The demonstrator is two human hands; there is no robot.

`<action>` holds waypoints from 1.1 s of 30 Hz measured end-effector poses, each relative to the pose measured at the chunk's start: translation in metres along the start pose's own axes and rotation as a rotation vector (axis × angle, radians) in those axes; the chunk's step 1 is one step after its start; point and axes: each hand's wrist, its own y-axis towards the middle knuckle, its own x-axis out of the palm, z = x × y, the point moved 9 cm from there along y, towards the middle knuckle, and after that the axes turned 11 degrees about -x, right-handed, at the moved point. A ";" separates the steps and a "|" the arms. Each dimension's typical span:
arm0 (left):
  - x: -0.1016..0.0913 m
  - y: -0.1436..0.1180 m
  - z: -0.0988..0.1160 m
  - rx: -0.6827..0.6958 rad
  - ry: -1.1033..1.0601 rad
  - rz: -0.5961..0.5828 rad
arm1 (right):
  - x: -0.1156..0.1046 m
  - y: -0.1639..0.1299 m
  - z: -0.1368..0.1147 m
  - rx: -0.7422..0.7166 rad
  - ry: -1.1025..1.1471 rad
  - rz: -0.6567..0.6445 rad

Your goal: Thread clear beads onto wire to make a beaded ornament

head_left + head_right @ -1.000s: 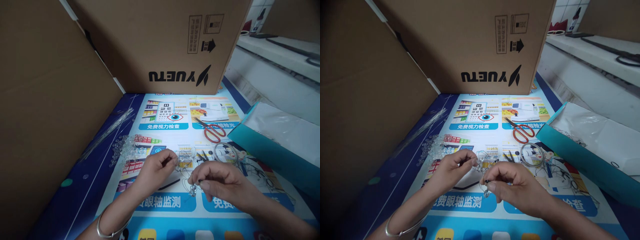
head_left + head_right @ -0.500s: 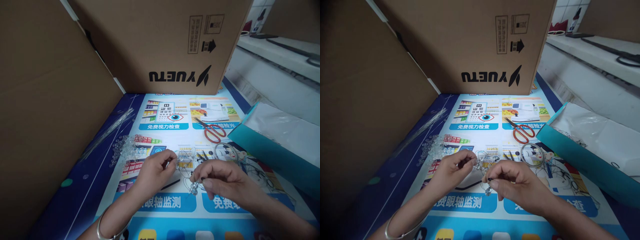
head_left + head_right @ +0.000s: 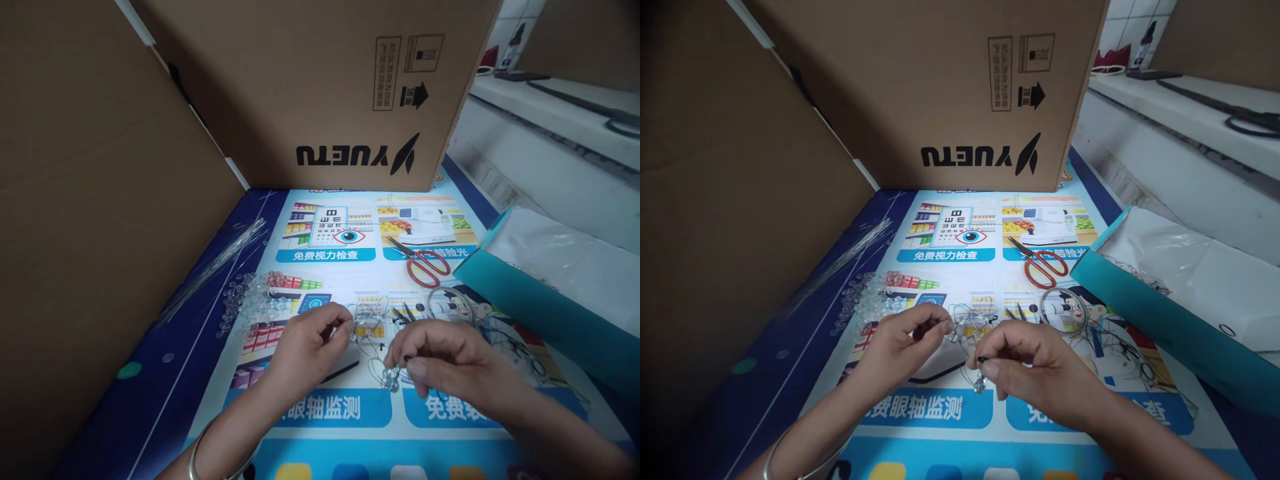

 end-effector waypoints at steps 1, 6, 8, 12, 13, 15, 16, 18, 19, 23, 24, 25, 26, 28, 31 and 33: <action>0.000 0.000 0.000 -0.002 0.000 0.001 | 0.000 0.000 -0.001 -0.014 -0.013 -0.005; -0.002 -0.001 0.003 0.004 -0.001 0.013 | 0.002 0.002 -0.016 -0.136 -0.138 -0.040; -0.002 -0.001 0.003 0.006 0.002 0.016 | 0.004 0.003 -0.020 -0.175 -0.193 -0.045; -0.002 0.000 0.003 0.009 0.020 0.025 | 0.009 0.003 -0.027 -0.285 -0.326 -0.026; -0.002 0.000 0.003 0.014 0.022 0.029 | 0.011 0.003 -0.030 -0.331 -0.369 -0.021; -0.001 -0.001 0.004 0.025 0.031 0.033 | 0.015 0.000 -0.035 -0.441 -0.451 -0.004; -0.001 -0.001 0.004 0.029 0.036 0.039 | 0.017 -0.002 -0.038 -0.502 -0.489 0.009; -0.001 -0.001 0.004 0.030 0.045 0.062 | 0.019 -0.006 -0.041 -0.606 -0.559 0.043; -0.001 -0.002 0.004 0.033 0.046 0.076 | 0.020 -0.008 -0.042 -0.643 -0.588 0.061; 0.000 -0.003 0.003 0.047 0.030 0.116 | 0.018 -0.012 -0.036 -0.686 -0.654 0.129; 0.000 -0.003 0.003 0.049 0.024 0.121 | 0.017 -0.012 -0.034 -0.681 -0.663 0.138; 0.001 -0.003 0.002 0.051 0.019 0.124 | 0.017 -0.012 -0.031 -0.675 -0.673 0.144; 0.001 -0.003 0.002 0.052 0.013 0.129 | 0.017 -0.013 -0.029 -0.674 -0.684 0.149; 0.001 -0.004 0.000 0.050 0.000 0.135 | 0.018 -0.014 -0.026 -0.693 -0.717 0.151; 0.003 -0.003 -0.003 0.025 -0.021 0.138 | 0.021 -0.018 -0.024 -0.755 -0.794 0.158; 0.004 -0.001 -0.005 -0.002 -0.029 0.139 | 0.024 -0.020 -0.021 -0.783 -0.849 0.151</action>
